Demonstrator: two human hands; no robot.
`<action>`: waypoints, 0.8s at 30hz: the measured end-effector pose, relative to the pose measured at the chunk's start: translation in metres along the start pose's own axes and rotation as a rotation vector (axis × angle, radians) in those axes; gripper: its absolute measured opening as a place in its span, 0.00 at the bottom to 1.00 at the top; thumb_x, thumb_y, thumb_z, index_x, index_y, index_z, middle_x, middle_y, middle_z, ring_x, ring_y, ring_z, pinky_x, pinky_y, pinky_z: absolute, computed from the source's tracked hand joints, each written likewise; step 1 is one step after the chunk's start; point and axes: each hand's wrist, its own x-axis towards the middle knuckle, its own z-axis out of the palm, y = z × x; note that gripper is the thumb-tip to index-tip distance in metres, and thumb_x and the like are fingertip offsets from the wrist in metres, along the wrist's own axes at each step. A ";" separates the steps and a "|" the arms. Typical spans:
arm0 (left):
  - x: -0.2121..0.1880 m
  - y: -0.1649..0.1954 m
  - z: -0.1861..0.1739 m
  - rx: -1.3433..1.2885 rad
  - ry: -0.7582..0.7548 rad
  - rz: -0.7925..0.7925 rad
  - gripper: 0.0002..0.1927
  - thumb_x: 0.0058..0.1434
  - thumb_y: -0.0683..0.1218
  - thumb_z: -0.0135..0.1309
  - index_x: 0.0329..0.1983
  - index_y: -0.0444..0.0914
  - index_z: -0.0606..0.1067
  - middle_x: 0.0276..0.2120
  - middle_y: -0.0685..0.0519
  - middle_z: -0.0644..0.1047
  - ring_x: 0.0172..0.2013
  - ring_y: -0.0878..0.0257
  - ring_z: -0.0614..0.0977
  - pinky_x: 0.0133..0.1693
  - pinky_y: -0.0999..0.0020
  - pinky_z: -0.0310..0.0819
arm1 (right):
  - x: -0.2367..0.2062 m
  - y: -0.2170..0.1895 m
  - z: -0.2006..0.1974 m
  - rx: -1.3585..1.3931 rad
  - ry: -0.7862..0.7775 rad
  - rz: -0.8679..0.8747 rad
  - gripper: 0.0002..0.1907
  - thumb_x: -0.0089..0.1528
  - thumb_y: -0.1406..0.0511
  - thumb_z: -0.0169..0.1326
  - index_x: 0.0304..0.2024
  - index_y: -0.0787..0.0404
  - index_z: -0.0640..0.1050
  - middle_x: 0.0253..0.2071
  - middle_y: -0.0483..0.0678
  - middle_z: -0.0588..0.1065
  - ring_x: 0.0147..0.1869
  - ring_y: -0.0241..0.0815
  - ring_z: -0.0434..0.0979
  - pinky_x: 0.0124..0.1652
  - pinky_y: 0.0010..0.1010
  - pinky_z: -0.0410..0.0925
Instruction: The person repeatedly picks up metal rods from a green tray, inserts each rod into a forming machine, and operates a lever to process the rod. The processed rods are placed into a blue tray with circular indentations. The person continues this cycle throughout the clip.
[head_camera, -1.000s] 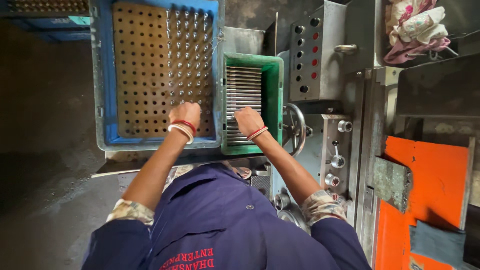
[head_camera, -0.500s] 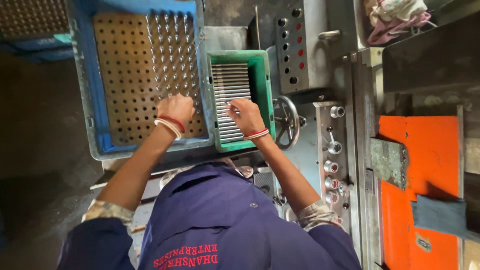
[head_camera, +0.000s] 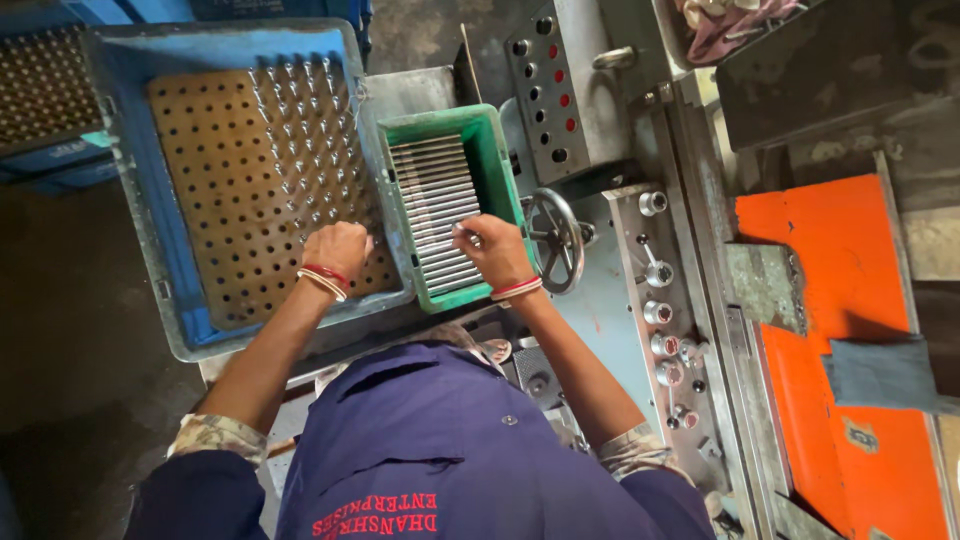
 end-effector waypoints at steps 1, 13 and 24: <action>-0.006 0.006 -0.013 -0.017 0.043 0.019 0.19 0.67 0.56 0.52 0.31 0.37 0.81 0.30 0.40 0.82 0.33 0.43 0.85 0.36 0.49 0.80 | 0.001 -0.004 -0.004 0.000 -0.008 0.056 0.09 0.58 0.68 0.66 0.39 0.63 0.80 0.34 0.50 0.79 0.35 0.47 0.80 0.37 0.34 0.71; 0.010 0.032 -0.125 -1.139 0.021 0.011 0.21 0.65 0.58 0.59 0.31 0.36 0.82 0.16 0.54 0.70 0.18 0.61 0.71 0.23 0.61 0.61 | -0.001 -0.071 -0.039 0.029 -0.120 -0.093 0.13 0.67 0.60 0.56 0.42 0.65 0.74 0.36 0.54 0.71 0.40 0.53 0.72 0.40 0.40 0.66; 0.050 0.117 -0.044 -2.125 -0.570 -0.173 0.10 0.69 0.47 0.50 0.37 0.34 0.76 0.33 0.48 0.81 0.39 0.53 0.85 0.47 0.54 0.83 | -0.047 -0.100 -0.071 -0.373 0.227 -0.042 0.08 0.67 0.66 0.52 0.35 0.63 0.71 0.34 0.55 0.70 0.42 0.58 0.71 0.43 0.46 0.65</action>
